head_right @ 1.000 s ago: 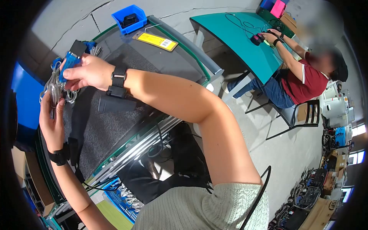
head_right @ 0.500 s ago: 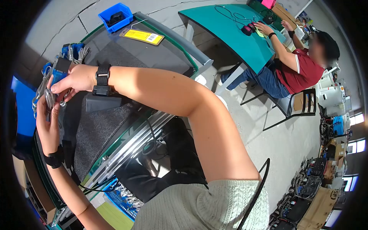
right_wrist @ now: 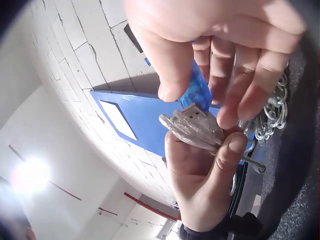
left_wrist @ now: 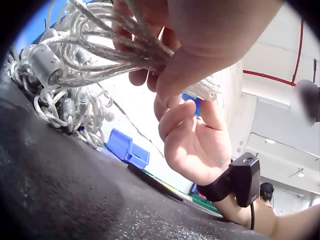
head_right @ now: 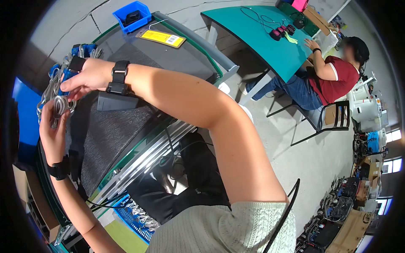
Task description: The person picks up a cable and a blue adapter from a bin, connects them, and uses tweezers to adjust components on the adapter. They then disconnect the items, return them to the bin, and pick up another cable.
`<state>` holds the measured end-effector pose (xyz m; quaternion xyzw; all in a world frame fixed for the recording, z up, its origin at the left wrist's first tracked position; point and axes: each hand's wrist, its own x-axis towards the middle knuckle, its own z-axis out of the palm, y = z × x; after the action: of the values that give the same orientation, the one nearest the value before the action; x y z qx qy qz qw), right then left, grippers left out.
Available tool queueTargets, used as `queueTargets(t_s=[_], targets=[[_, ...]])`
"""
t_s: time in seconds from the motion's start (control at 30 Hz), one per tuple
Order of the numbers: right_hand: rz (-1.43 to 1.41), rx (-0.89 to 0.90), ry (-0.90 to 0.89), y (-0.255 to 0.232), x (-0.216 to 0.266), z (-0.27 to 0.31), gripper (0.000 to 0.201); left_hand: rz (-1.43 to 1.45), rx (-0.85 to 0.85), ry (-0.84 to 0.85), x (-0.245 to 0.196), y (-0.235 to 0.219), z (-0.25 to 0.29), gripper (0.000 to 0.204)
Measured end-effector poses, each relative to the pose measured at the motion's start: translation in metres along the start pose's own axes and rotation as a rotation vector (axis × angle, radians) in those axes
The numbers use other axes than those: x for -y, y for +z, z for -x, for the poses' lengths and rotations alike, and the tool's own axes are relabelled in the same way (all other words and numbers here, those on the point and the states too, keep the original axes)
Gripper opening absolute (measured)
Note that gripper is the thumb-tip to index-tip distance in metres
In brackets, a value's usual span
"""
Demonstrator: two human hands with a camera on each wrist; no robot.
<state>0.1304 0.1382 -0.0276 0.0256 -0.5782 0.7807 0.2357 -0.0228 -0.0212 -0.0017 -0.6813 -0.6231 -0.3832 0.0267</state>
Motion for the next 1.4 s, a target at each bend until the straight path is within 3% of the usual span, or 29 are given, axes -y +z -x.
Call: queueTargets(t_s=[0.07, 0.13, 0.53, 0.63, 0.7, 0.87, 0.93, 1.23, 1.4], targets=[[0.007, -0.002, -0.021, 0.001, 0.005, 0.002, 0.030, -0.012, -0.019, 0.014, -0.003, -0.003, 0.000, 0.029], [0.049, 0.011, -0.057, 0.002, 0.005, 0.001, 0.031, 0.126, 0.089, -0.176, 0.000, -0.006, 0.002, 0.032], [0.139, 0.046, -0.122, 0.002, 0.001, 0.000, 0.031, 0.081, 0.119, -0.162, 0.003, -0.001, 0.007, 0.041], [0.140, 0.007, -0.113, 0.005, 0.003, 0.002, 0.028, 0.140, 0.159, -0.247, 0.002, -0.001, 0.007, 0.043], [0.231, 0.005, -0.103, 0.003, 0.005, 0.001, 0.029, 0.124, 0.149, -0.185, 0.002, 0.002, 0.008, 0.043], [0.419, -0.059, -0.094, -0.001, 0.004, -0.002, 0.039, 0.128, 0.235, -0.216, -0.015, 0.002, 0.008, 0.043], [0.373, -0.094, -0.082, 0.000, 0.005, -0.002, 0.044, 0.111, 0.186, -0.094, -0.017, 0.004, 0.010, 0.043], [0.305, 0.106, -0.116, 0.007, 0.007, 0.004, 0.021, -0.111, 0.090, -0.031, -0.010, 0.001, 0.008, 0.042], [0.293, 0.049, -0.043, 0.013, 0.010, 0.007, 0.022, -0.063, 0.055, 0.034, -0.009, 0.004, 0.007, 0.040]])
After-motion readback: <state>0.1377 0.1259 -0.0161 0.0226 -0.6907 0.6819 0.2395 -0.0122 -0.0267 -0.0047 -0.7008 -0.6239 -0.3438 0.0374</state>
